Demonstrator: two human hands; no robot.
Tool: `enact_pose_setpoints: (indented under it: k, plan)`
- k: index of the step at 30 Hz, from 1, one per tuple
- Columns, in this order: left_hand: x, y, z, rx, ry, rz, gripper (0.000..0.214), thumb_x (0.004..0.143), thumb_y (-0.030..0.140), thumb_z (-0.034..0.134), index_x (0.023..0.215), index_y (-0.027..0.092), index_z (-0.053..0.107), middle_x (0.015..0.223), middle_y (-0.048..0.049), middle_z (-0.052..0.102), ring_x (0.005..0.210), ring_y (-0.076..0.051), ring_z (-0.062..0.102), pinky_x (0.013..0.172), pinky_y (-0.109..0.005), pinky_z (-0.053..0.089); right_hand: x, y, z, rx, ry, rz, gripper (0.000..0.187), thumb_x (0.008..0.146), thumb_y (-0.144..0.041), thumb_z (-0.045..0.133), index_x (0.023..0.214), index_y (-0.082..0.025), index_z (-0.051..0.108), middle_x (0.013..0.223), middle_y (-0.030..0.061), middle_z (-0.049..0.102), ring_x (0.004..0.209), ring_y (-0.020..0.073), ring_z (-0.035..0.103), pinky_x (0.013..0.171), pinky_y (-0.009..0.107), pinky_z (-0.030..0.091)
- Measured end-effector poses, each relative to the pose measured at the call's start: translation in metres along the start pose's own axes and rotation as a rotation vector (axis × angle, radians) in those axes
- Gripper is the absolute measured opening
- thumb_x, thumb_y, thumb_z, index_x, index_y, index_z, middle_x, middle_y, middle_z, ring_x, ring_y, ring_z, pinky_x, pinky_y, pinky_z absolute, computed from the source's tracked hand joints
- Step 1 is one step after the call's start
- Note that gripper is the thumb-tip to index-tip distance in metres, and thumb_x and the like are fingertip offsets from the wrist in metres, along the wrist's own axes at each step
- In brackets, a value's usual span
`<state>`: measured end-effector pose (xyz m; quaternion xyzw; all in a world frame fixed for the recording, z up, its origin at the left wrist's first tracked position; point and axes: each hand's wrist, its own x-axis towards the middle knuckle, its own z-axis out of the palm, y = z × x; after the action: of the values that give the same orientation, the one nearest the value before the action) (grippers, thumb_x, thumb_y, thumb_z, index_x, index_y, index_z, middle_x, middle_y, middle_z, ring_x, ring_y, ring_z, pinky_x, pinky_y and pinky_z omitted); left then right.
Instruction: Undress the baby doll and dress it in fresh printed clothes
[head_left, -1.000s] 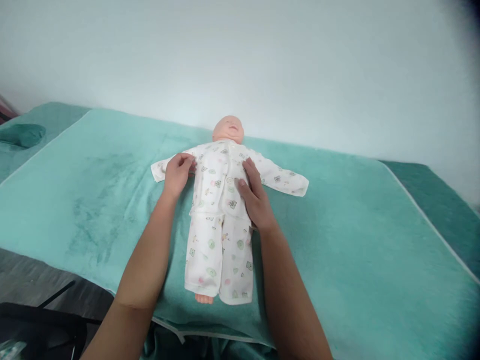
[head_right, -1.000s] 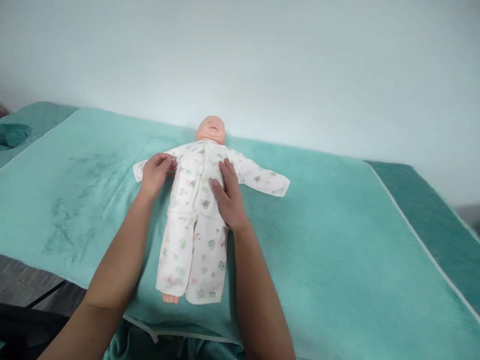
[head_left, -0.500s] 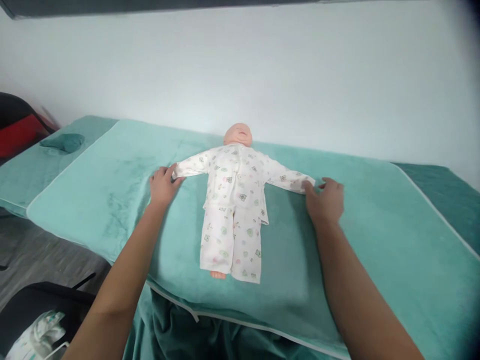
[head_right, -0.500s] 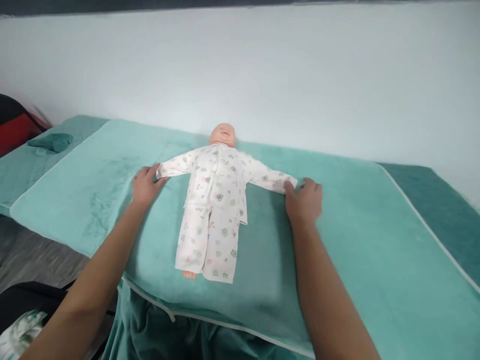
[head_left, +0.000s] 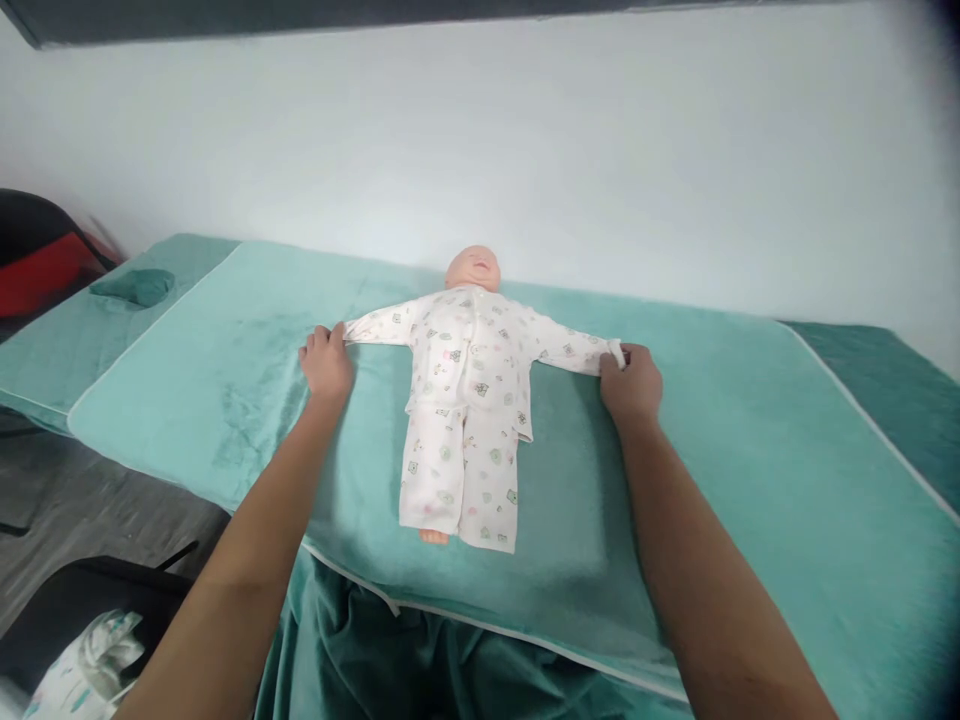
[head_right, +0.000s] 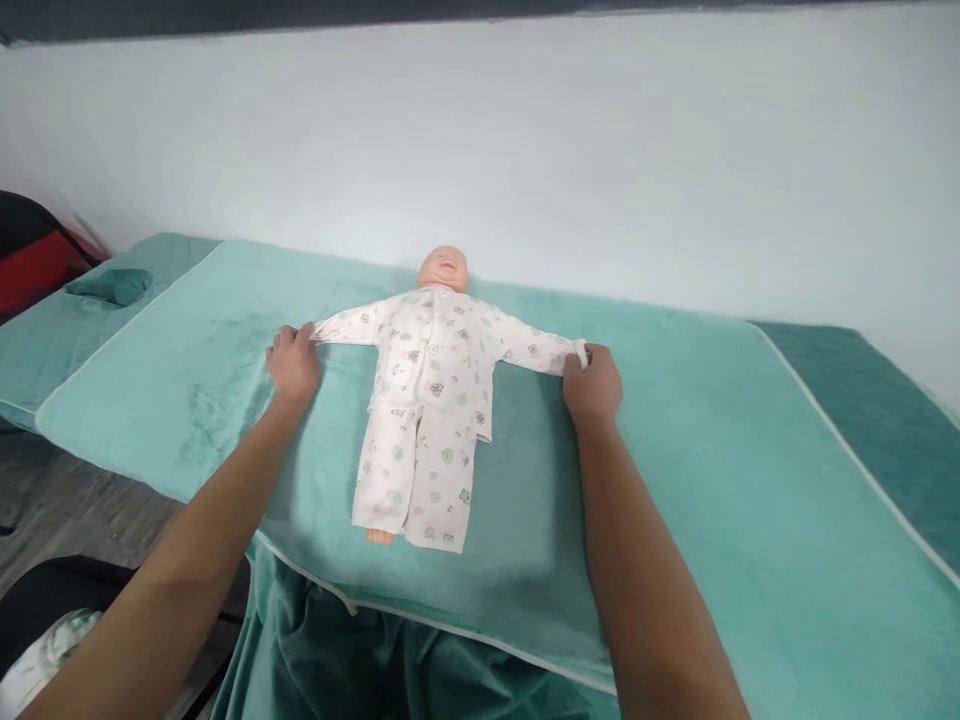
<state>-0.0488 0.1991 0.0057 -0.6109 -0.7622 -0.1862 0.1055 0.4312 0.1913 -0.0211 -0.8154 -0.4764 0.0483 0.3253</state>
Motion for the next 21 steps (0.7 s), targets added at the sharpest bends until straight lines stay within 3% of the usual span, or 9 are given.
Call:
enact_pose_setpoints:
  k: [4,7,10,14,16,21]
  plan:
    - [0.000,-0.001,0.002,-0.059,0.052,-0.024,0.053,0.099,0.016,0.038,0.150,0.024,0.053,0.133,-0.0198,0.060,0.125,-0.037,0.055,0.099,-0.050,0.044,0.002,0.005,0.004,0.073,0.111,-0.014,0.045,0.089,-0.029,0.049,0.128,-0.010,0.063,0.116,0.0210,0.069,0.095,0.0284,0.059,0.091,0.043,0.046]
    - [-0.001,-0.003,0.003,-0.085,0.099,0.125,0.060,0.095,0.009,0.037,0.153,0.023,0.051,0.156,-0.0178,0.049,0.141,-0.034,0.047,0.111,-0.050,0.040,-0.001,0.003,0.004,0.070,0.130,-0.049,0.048,0.086,-0.028,0.051,0.128,-0.008,0.064,0.127,0.0252,0.064,0.107,0.0309,0.057,0.099,0.046,0.044]
    - [0.000,-0.004,0.007,-0.114,0.061,0.300,0.053,0.099,0.018,0.037,0.150,0.021,0.054,0.161,-0.0117,0.049,0.148,-0.028,0.045,0.121,-0.046,0.034,-0.006,-0.004,0.005,0.041,0.167,-0.249,0.050,0.086,-0.027,0.052,0.131,-0.009,0.063,0.140,0.0257,0.057,0.127,0.0327,0.049,0.113,0.047,0.037]
    - [0.003,-0.003,0.013,-0.124,-0.016,0.247,0.051,0.106,0.037,0.031,0.149,0.021,0.055,0.155,-0.0104,0.057,0.143,-0.027,0.052,0.120,-0.043,0.037,-0.013,-0.012,0.010,-0.014,0.061,-0.580,0.049,0.100,-0.039,0.042,0.137,-0.014,0.060,0.152,0.0213,0.053,0.140,0.0308,0.046,0.119,0.048,0.035]
    - [0.006,-0.003,0.016,-0.105,-0.053,0.208,0.053,0.106,0.040,0.032,0.151,0.020,0.053,0.156,-0.0112,0.057,0.144,-0.028,0.051,0.120,-0.046,0.037,-0.012,-0.012,0.013,-0.046,-0.025,-0.594,0.051,0.103,-0.043,0.038,0.139,-0.014,0.058,0.150,0.0204,0.056,0.139,0.0310,0.049,0.118,0.049,0.037]
    - [0.009,-0.003,0.017,-0.098,-0.142,0.175,0.060,0.104,0.043,0.035,0.159,0.020,0.041,0.161,-0.0121,0.050,0.151,-0.026,0.044,0.127,-0.049,0.029,-0.008,-0.010,0.017,-0.148,-0.097,-0.426,0.058,0.104,-0.049,0.033,0.142,-0.012,0.055,0.145,0.0213,0.061,0.131,0.0352,0.058,0.110,0.051,0.045]
